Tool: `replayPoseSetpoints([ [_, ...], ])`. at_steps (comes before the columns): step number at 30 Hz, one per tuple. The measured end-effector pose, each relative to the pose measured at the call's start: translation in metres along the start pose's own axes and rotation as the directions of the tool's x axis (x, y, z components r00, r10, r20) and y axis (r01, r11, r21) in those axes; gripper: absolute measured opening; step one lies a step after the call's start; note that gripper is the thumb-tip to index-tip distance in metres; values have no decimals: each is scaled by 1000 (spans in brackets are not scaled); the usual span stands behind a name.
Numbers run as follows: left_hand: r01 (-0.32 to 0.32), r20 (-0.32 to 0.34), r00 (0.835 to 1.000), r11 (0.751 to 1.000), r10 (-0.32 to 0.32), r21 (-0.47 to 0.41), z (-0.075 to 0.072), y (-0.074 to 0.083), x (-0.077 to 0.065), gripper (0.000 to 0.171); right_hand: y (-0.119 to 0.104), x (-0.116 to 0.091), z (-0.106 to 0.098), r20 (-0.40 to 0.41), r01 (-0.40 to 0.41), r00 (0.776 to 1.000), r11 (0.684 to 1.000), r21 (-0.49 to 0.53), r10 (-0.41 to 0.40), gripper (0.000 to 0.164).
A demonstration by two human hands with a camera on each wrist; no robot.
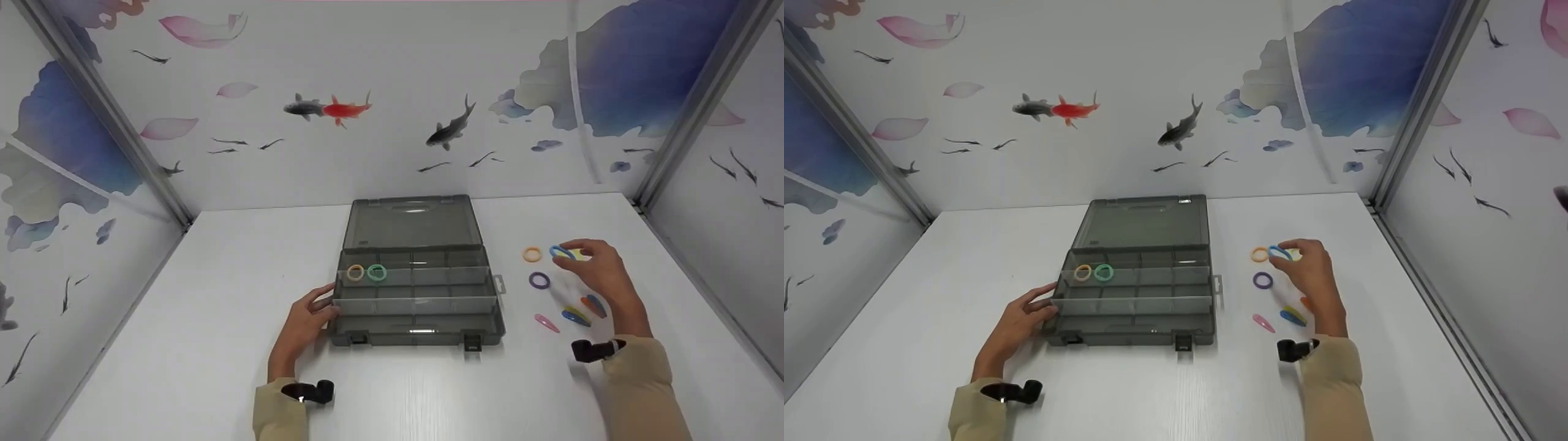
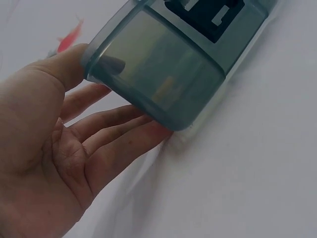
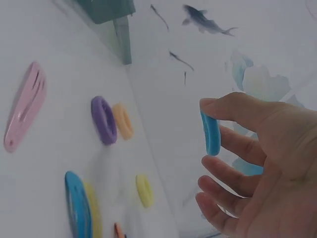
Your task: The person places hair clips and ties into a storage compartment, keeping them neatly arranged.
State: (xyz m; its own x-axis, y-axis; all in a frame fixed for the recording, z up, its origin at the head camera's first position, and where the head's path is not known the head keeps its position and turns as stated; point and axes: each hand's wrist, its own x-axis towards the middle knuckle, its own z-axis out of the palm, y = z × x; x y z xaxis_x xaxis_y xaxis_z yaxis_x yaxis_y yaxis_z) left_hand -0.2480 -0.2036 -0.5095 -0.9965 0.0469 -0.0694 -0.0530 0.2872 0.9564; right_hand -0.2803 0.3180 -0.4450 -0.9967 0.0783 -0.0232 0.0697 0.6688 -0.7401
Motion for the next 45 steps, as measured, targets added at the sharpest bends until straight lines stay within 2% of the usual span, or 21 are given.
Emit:
replayPoseSetpoints([
  [3, 12, 0, 1000, 1000, -12, -5, 0, 0, 1, 55, -12, -2, 3, -1, 71, 997, 996, 45, -71, 61],
  [6, 16, 1, 1000, 1000, -16, 7, 1, 0, 1, 55, -23, -3, 7, 9, 103, 995, 992, 66, -104, 60],
  [15, 26, 0, 1000, 999, -26, 24, 1, 0, 0, 55, -45, -4, 26, 34, 165, 985, 984, 68, -168, 48],
  [24, 32, 11, 999, 999, -33, 44, -1, 0, -1, 55, -67, -5, 43, 51, 222, 972, 969, 109, -229, 43],
  [32, 25, 15, 1000, 1000, -26, 13, -1, 2, 0, 55, -86, -1, 67, 49, 353, 932, 929, 110, -360, 37],
  [40, 25, 22, 999, 999, -25, 20, 0, 5, -1, 55, -113, 3, 88, 102, 422, 898, 903, 82, -429, 32],
  [45, 21, 23, 999, 1000, -21, 21, -1, 5, -1, 54, -129, 9, 97, 165, 431, 884, 900, 68, -436, 31],
])
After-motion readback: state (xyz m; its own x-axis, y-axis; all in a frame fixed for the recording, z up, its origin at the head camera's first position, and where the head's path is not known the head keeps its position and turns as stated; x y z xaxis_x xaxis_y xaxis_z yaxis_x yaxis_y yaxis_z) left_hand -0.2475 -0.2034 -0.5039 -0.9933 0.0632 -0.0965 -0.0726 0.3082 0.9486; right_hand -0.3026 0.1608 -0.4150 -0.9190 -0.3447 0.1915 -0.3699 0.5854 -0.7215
